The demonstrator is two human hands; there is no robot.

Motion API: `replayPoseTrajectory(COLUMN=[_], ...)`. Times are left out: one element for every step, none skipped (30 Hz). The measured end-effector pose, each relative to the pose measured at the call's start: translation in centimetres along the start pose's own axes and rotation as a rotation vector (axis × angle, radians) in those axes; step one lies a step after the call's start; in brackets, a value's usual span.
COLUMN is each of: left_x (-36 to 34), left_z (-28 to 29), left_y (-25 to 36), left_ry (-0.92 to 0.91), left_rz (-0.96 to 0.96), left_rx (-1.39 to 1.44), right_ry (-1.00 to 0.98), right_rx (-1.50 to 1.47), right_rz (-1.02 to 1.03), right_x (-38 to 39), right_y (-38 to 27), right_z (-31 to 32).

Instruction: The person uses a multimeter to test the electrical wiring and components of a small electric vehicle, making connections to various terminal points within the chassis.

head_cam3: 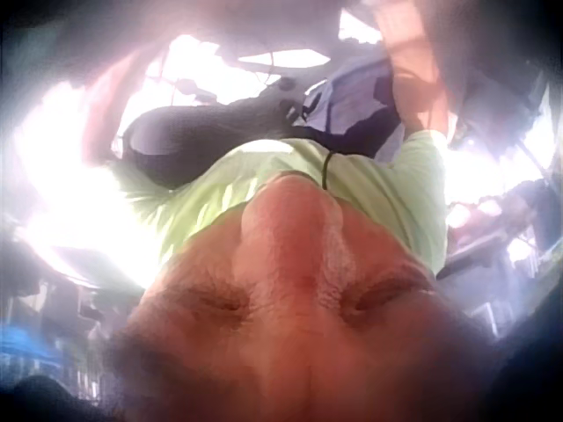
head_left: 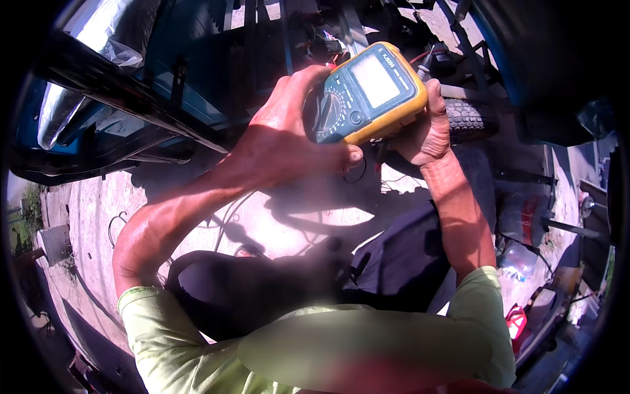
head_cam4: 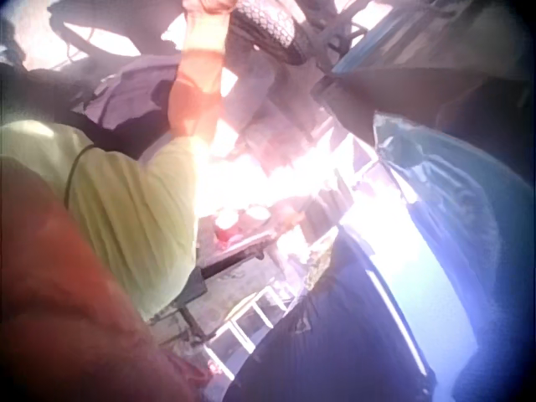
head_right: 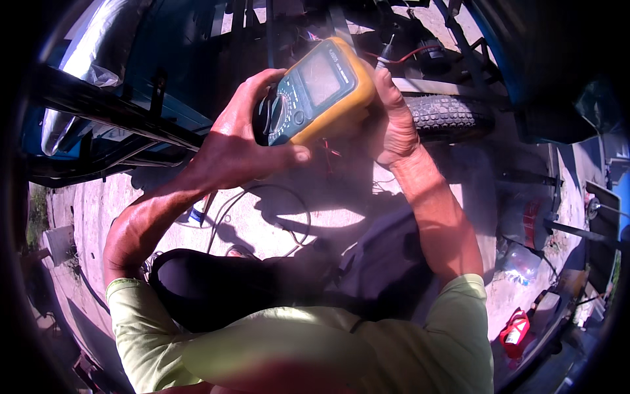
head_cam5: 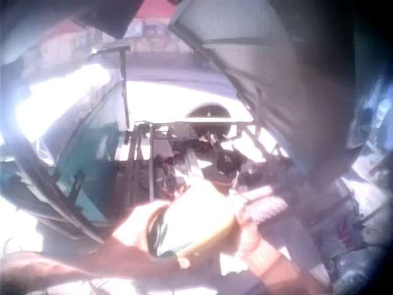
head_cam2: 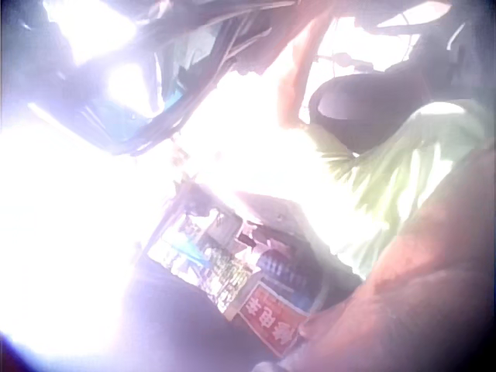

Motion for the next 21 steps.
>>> replayPoseTrajectory(left_x=[-1.3,-2.3,-3.6,-4.5,-5.5,-6.0,-6.3,-6.6,-6.6,-6.4,-6.5,-6.5,-6.4,-6.1,-6.4,-6.3,-6.2,-6.2,-6.1,-5.9,-5.9], left_z=[0.0,-0.1,-0.9,-1.3,-1.8,-2.0,-2.4,-2.8,-3.2,-3.4,-3.7,-3.9,-4.2,-4.1,-3.8,-3.4,-3.0,-2.0,-1.1,-0.2,-0.1], left_y=[1.4,2.7,3.8,4.7,5.5,6.0,6.3,6.3,6.2,5.8,5.4,4.9,4.5,4.8,4.4,4.1,4.0,4.0,3.9,4.2,4.4], left_ry=[0.027,0.070,0.095,0.117,0.138,0.158,0.163,0.169,0.175,0.152,0.088,0.026,-0.036,-0.061,-0.074,-0.085,-0.095,-0.001,0.095,0.191,0.185], left_rz=[0.035,-0.013,-0.071,-0.085,-0.098,-0.097,-0.108,-0.118,-0.125,-0.157,-0.128,-0.093,-0.057,-0.069,-0.071,-0.054,-0.037,-0.101,-0.164,-0.225,-0.266], left_rx=[-0.034,-0.082,-0.109,-0.114,-0.117,-0.134,-0.100,-0.065,-0.033,0.114,0.166,0.218,0.270,0.307,0.330,0.324,0.319,0.189,0.058,-0.074,-0.029], right_ry=[0.005,0.008,-0.066,-0.071,-0.076,-0.019,-0.056,-0.050,-0.047,-0.029,-0.012,0.024,0.011,-0.003,-0.021,-0.017,-0.025,-0.032,-0.039,-0.034,-0.037], right_rx=[0.021,0.042,-0.007,-0.012,-0.016,0.131,0.152,0.120,0.084,0.053,0.022,0.016,-0.021,-0.047,-0.074,-0.061,-0.054,-0.043,-0.033,-0.002,-0.006], right_rz=[0.069,0.137,0.197,0.242,0.287,0.254,0.205,0.228,0.251,0.253,0.255,0.255,0.218,0.211,0.206,0.217,0.233,0.249,0.266,0.273,0.262], right_x=[0.1,0.0,0.1,0.1,0.1,0.0,0.2,0.0,-0.2,-0.1,-0.1,-0.2,0.3,0.4,0.3,0.2,0.2,0.3,0.3,0.3,0.4], right_y=[-1.0,-1.9,-2.8,-3.3,-4.0,-4.1,-4.4,-4.8,-4.9,-4.8,-4.7,-4.6,-4.5,-4.5,-4.7,-4.8,-4.9,-4.9,-5.0,-5.1,-5.0], right_z=[0.2,0.3,0.8,0.9,0.9,1.0,0.4,1.1,1.5,1.7,1.7,2.3,1.9,2.0,1.9,2.0,1.7,1.3,0.9,0.9,1.1])
Point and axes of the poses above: each hand's wrist, its own x-axis away from the middle knuckle, its own z-axis out of the back of the hand, y = z × x, the point moved 9 cm from there along -x, towards the middle knuckle
